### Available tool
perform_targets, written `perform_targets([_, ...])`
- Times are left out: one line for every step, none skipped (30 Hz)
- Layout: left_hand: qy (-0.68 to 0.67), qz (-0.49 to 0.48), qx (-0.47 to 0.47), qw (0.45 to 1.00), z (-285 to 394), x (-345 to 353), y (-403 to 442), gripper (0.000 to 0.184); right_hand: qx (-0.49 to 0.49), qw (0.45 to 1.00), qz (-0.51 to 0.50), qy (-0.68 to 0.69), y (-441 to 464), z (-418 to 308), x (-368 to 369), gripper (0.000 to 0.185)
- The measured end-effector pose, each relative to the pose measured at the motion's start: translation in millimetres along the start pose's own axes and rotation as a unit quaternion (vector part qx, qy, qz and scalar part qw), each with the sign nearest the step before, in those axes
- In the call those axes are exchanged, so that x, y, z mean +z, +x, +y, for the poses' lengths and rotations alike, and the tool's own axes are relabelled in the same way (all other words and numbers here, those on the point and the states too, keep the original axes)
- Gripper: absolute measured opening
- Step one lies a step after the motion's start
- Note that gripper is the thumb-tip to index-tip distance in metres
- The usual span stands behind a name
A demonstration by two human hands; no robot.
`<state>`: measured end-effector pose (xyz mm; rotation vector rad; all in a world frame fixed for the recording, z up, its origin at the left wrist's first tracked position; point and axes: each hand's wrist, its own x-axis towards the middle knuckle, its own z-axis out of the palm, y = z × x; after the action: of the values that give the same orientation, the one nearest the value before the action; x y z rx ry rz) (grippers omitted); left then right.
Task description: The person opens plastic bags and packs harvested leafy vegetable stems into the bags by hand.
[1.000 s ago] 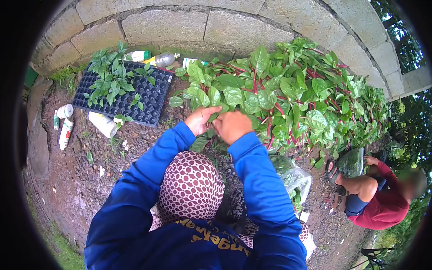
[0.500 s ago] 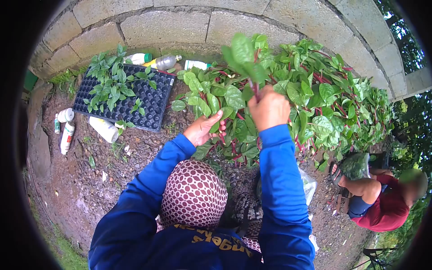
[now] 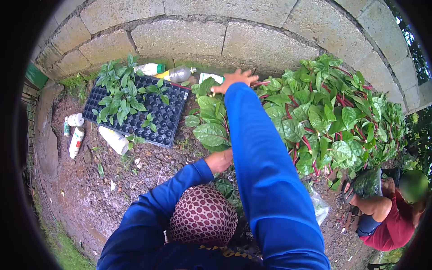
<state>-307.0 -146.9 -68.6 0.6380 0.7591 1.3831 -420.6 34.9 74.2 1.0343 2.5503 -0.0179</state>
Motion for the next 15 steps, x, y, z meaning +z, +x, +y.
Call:
perform_targets([-0.08, 0.037, -0.026, 0.996, 24, 18, -12, 0.046, 0.04, 0.997, -0.051, -0.045, 16, -4, 24, 0.09])
perform_targets([-0.043, 0.03, -0.05, 0.997, 26, 10, -13, 0.045, 0.08, 0.995, -0.058, -0.034, 30, -1, 45, 0.093])
perform_targets([-0.012, 0.024, -0.075, 0.997, 25, 3, -15, 0.044, 0.119, 0.99, -0.07, -0.027, 38, 6, 62, 0.096])
perform_targets([0.014, 0.019, -0.1, 0.995, 21, -2, -18, 0.044, 0.104, 0.99, -0.089, -0.024, 35, 11, 57, 0.095])
perform_targets([0.018, 0.043, -0.147, 0.988, 20, -5, -18, 0.043, 0.092, 0.99, -0.107, -0.021, 29, 18, 36, 0.094])
perform_targets([0.025, 0.065, -0.192, 0.979, 21, -7, -16, 0.043, 0.082, 0.989, -0.122, -0.017, 31, 28, 22, 0.093])
perform_targets([0.014, 0.062, -0.17, 0.983, 13, -11, -15, 0.041, 0.033, 0.992, -0.125, 0.011, 46, 43, 26, 0.09])
perform_targets([0.003, 0.058, -0.147, 0.987, 6, -13, -15, 0.039, -0.014, 0.991, -0.127, 0.041, 63, 61, 37, 0.088])
perform_targets([-0.008, 0.053, -0.124, 0.991, -2, -16, -15, 0.038, -0.061, 0.987, -0.127, 0.071, 73, 76, 49, 0.086])
perform_targets([-0.009, 0.044, -0.101, 0.994, 1, -13, -17, 0.036, -0.091, 0.991, -0.056, 0.077, 66, 83, 55, 0.073])
perform_targets([-0.01, 0.034, -0.075, 0.997, 5, -10, -18, 0.035, -0.106, 0.991, -0.038, 0.07, 61, 91, 53, 0.07])
perform_targets([-0.049, 0.03, -0.077, 0.995, -4, -13, -19, 0.036, -0.121, 0.99, -0.02, 0.062, 57, 100, 51, 0.066])
perform_targets([-0.046, 0.022, -0.071, 0.996, -2, -14, -25, 0.037, -0.135, 0.989, -0.002, 0.056, 49, 109, 47, 0.062])
perform_targets([-0.041, 0.013, -0.066, 0.997, 3, -16, -33, 0.038, -0.156, 0.981, 0.0, 0.114, 57, 118, 54, 0.05])
perform_targets([-0.035, 0.002, -0.064, 0.997, 9, -19, -43, 0.04, -0.14, 0.975, 0.019, 0.172, 64, 131, 58, 0.046])
